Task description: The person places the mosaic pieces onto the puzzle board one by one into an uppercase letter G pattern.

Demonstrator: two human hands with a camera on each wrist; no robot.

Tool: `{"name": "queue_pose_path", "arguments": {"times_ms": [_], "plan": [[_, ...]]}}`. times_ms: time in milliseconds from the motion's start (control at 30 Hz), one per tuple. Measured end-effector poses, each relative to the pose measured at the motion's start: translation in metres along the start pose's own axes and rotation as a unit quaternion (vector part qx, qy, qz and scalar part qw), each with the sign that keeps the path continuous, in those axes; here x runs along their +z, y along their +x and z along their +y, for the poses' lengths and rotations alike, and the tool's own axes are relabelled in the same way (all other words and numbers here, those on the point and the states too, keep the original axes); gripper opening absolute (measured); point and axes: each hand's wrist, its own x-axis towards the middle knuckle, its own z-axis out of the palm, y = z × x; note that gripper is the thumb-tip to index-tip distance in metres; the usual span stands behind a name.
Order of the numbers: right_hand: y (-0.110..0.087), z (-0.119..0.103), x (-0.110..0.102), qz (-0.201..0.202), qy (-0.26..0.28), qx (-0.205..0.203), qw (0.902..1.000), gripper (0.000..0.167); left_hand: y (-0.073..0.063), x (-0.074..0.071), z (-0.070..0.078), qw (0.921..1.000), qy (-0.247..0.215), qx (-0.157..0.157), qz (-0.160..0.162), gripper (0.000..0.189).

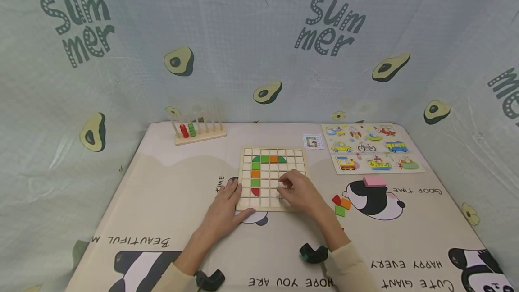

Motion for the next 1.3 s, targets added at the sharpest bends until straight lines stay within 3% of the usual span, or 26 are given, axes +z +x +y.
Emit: {"name": "queue_pose_path", "arguments": {"times_ms": [833,1300], "plan": [[-0.036,0.052,-0.035,-0.006,0.015,0.029,0.9995,0.030,0.001,-0.002,0.000,0.9998,-0.005,-0.011,-0.014,0.089],[-0.058,0.069,-0.049,-0.054,0.002,0.056,0.9970,0.037,0.001,-0.003,0.000,0.9998,-0.010,-0.010,-0.012,0.089]]}}
